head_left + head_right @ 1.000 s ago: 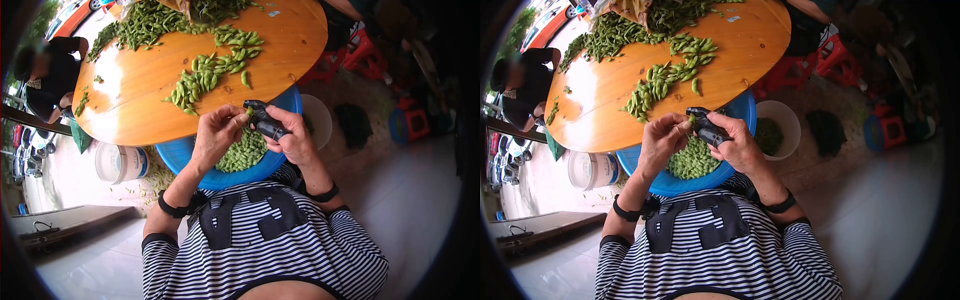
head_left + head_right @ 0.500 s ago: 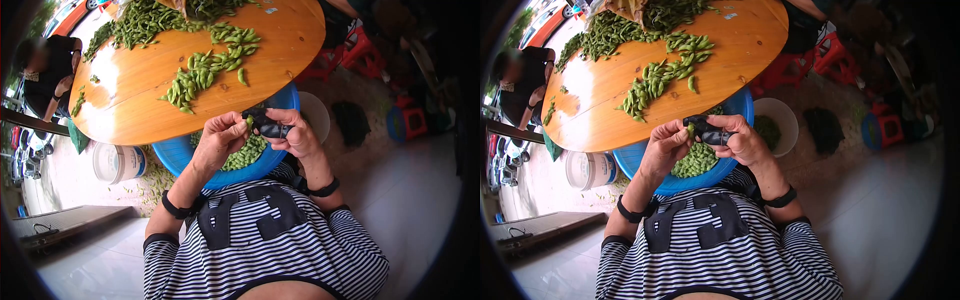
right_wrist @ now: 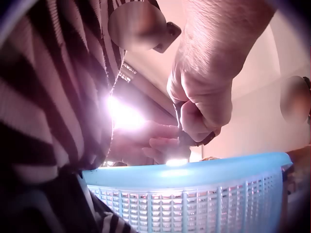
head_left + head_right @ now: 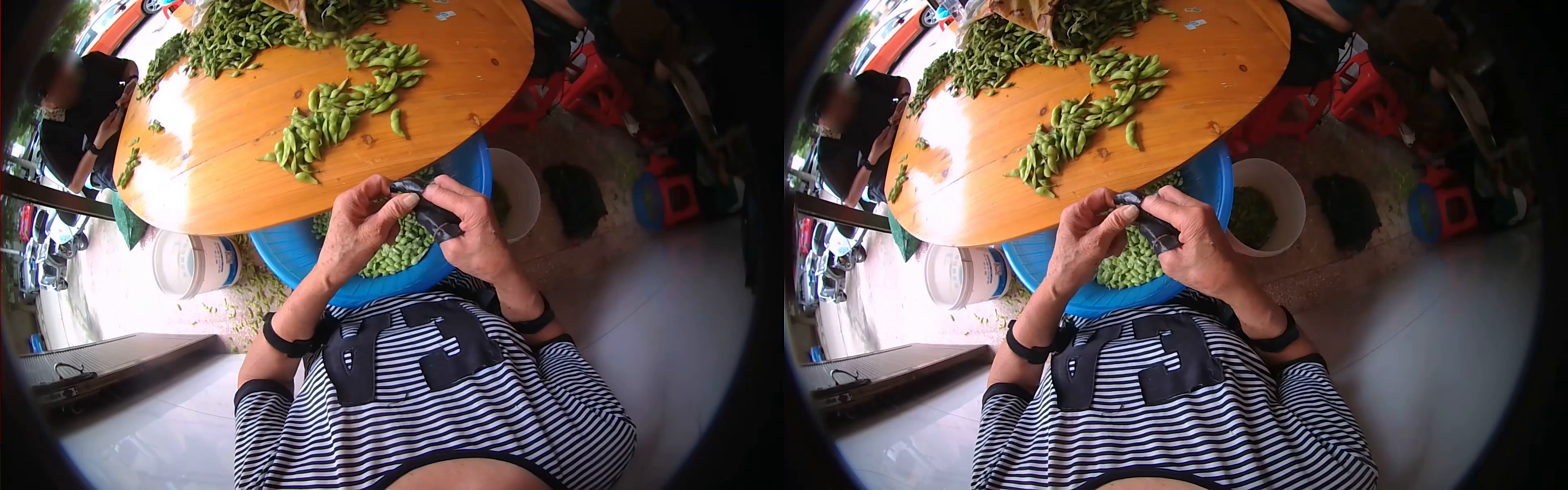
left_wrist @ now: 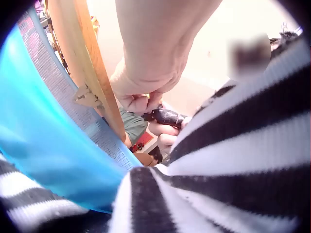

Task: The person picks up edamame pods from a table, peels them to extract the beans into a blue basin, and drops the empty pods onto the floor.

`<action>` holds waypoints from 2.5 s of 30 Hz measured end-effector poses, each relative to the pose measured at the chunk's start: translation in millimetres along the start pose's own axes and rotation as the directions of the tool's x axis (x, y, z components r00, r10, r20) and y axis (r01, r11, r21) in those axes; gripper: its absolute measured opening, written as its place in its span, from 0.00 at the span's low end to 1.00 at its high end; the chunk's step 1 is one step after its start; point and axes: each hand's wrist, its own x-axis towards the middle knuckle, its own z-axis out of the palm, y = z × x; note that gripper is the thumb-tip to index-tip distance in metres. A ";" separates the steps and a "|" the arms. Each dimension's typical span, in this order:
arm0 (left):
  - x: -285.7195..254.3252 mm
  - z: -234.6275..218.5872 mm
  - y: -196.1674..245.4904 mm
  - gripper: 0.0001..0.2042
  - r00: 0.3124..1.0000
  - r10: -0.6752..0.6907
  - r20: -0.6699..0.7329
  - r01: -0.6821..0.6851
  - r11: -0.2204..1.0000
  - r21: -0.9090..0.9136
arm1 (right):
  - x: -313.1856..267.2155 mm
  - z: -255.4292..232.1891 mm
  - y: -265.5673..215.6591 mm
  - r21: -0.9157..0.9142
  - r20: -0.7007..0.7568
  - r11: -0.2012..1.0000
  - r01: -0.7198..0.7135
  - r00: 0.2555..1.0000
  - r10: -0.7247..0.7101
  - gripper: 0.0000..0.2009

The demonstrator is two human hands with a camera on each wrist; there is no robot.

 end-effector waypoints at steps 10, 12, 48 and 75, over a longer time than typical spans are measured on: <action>1.5 -1.0 -7.4 0.07 0.972 0.234 0.035 -0.220 0.840 0.497 | -8.4 8.2 1.6 -0.253 -0.076 0.967 0.038 0.995 -0.059 0.21; 4.7 -4.0 -7.0 0.09 0.940 0.310 0.141 -0.329 0.720 0.611 | -9.8 7.8 3.9 -0.264 -0.096 0.963 0.044 0.993 -0.072 0.18; 9.9 1.1 6.9 0.02 0.987 0.093 -0.130 -0.098 0.995 -0.032 | 12.1 -10.3 15.1 0.755 0.279 0.512 -0.410 0.907 0.315 0.18; 8.8 -0.5 13.3 0.14 0.996 0.076 -0.051 -0.074 0.997 0.035 | 4.3 -5.8 17.3 0.568 0.170 0.755 -0.327 0.944 0.281 0.18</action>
